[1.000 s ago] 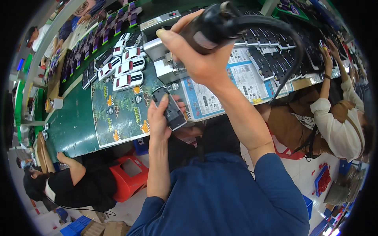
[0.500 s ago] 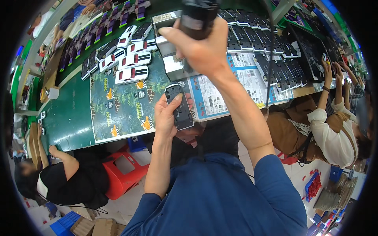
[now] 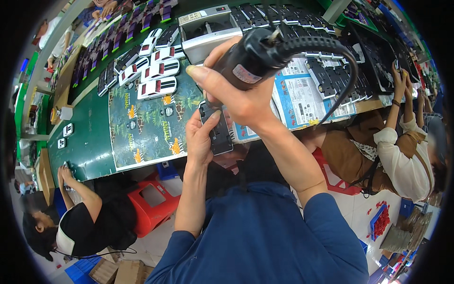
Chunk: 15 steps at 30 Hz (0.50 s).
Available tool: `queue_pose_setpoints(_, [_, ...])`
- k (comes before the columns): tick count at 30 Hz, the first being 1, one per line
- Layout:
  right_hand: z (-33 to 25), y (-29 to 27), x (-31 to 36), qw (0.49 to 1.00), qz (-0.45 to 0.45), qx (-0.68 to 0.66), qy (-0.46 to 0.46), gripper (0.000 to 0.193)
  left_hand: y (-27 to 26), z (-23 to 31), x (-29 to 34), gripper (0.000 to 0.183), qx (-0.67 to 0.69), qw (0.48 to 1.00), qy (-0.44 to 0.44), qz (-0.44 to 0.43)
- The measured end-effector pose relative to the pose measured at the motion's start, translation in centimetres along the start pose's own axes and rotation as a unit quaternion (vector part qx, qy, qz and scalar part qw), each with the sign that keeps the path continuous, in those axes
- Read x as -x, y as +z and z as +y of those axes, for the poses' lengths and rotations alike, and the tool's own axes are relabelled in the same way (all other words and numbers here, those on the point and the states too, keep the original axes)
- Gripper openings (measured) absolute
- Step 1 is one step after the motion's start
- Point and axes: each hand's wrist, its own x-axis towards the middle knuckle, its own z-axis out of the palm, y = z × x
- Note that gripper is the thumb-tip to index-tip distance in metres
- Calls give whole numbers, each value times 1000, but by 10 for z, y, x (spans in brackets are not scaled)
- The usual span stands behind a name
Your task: The person assembles toy cars by driving screws into the underside of each car using an electric screwdriver, then sliding the assembled toy cars across the table.
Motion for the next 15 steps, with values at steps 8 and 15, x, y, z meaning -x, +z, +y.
queue_pose_setpoints(8, [17,1,-7,992,-110,44,-51,17,0,11,4,18,-7,1000,-16,-6])
queue_pose_setpoints(15, [8,-3,0,992,-119,-22,18,17,-3,-5,-5,20,0,999,-14,-40])
